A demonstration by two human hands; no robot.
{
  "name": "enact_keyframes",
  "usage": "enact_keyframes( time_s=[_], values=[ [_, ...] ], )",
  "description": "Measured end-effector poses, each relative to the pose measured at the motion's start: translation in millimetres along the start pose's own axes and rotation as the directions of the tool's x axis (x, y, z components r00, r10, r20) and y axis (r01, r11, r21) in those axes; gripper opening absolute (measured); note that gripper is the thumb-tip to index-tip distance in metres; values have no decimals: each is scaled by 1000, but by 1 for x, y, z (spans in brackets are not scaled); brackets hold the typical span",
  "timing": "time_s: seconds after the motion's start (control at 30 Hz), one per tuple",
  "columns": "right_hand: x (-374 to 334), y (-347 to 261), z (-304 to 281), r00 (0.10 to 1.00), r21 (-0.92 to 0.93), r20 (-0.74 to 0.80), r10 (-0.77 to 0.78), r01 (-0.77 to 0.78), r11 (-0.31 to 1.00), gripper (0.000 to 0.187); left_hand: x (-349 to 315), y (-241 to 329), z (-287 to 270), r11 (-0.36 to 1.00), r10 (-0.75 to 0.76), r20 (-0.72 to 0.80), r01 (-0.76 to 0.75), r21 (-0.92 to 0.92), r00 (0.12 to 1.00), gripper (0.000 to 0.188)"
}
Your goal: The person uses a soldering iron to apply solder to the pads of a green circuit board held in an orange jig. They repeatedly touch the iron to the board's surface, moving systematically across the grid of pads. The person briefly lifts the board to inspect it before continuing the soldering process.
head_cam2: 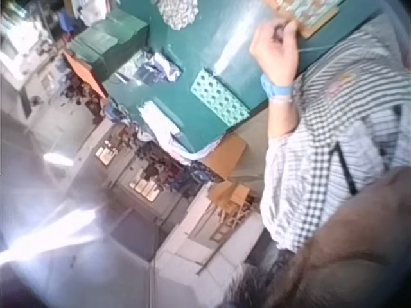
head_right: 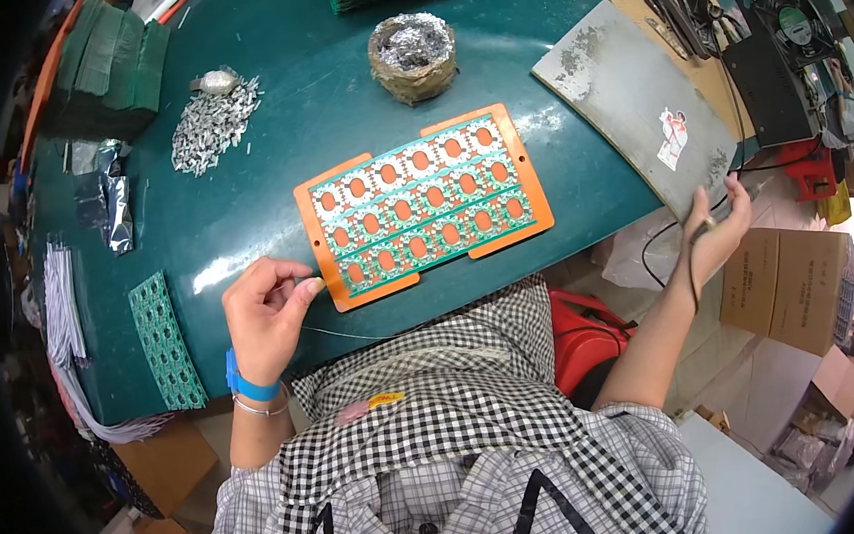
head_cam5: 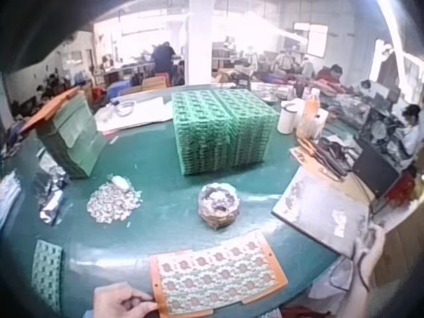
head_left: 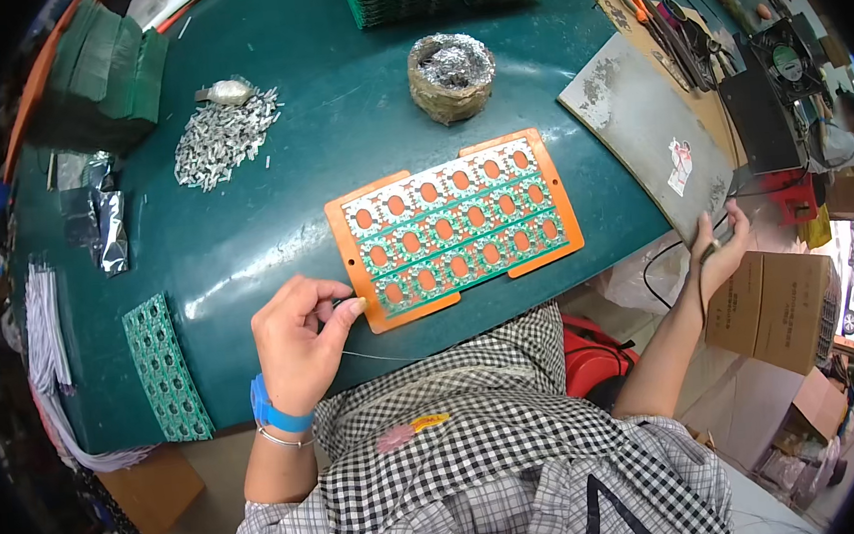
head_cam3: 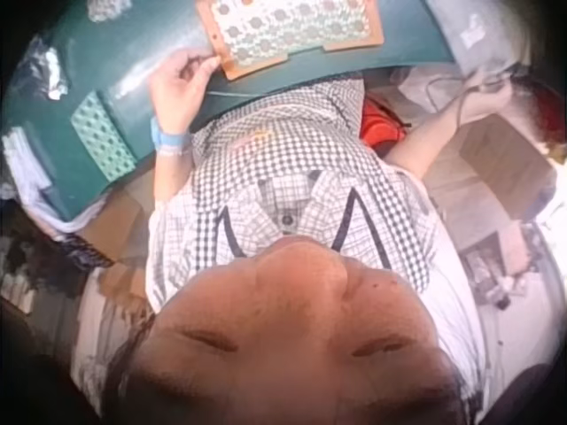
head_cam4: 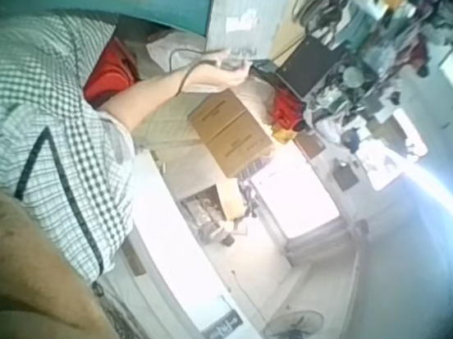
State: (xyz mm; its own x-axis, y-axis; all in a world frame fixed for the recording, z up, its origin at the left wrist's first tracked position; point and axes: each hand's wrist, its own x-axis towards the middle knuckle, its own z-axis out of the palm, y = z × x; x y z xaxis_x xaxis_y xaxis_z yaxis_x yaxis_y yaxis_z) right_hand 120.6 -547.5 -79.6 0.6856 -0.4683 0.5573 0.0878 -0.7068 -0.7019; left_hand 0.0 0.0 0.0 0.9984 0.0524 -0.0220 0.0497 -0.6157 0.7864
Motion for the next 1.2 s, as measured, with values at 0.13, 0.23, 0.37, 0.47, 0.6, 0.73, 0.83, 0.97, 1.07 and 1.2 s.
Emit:
enact_keyframes(
  time_s=[0.13, 0.23, 0.37, 0.47, 0.6, 0.73, 0.83, 0.97, 1.07, 1.2],
  values=[
    [2, -124, 44, 956, -200, 173, -236, 268, 942, 44, 5, -5, 7, 982, -20, -79, 5, -187, 997, 15],
    [-3, -166, 110, 869, 268, 380, -316, 223, 937, 55, 12, -5, 10, 968, 20, -159, -59, -246, 987, 9],
    [-12, -210, 178, 741, 366, 525, -419, 248, 897, 68, 15, 3, -1, 969, 37, -152, -73, -237, 988, 18],
    [-21, -222, 208, 735, 382, 530, -422, 238, 893, 66, 15, 4, -18, 974, 19, -84, -38, -221, 996, 17],
    [-24, -226, 220, 743, 366, 523, -417, 246, 898, 58, 14, -8, -29, 937, -137, -240, 47, -346, 961, 15],
    [-21, -231, 236, 705, 394, 447, -551, 398, 828, 50, 26, -14, -34, 991, -56, -188, 33, -126, 981, 7],
    [-16, -255, 212, 669, 303, 450, -592, 509, 806, 39, 37, -5, -20, 992, 59, -241, -85, -96, 969, 8],
    [-43, -267, 136, 717, 580, 481, -505, 172, 796, 37, 45, -1, -20, 991, 125, -231, -109, 81, 965, 11],
    [-76, -269, 98, 600, 578, 604, -525, 124, 807, 66, 46, -1, -17, 997, 27, -166, -15, 73, 986, 8],
    [-104, -263, 84, 471, 555, 703, -532, 103, 825, 46, 56, -11, -3, 980, 185, -237, -163, 111, 954, 8]
  ],
)
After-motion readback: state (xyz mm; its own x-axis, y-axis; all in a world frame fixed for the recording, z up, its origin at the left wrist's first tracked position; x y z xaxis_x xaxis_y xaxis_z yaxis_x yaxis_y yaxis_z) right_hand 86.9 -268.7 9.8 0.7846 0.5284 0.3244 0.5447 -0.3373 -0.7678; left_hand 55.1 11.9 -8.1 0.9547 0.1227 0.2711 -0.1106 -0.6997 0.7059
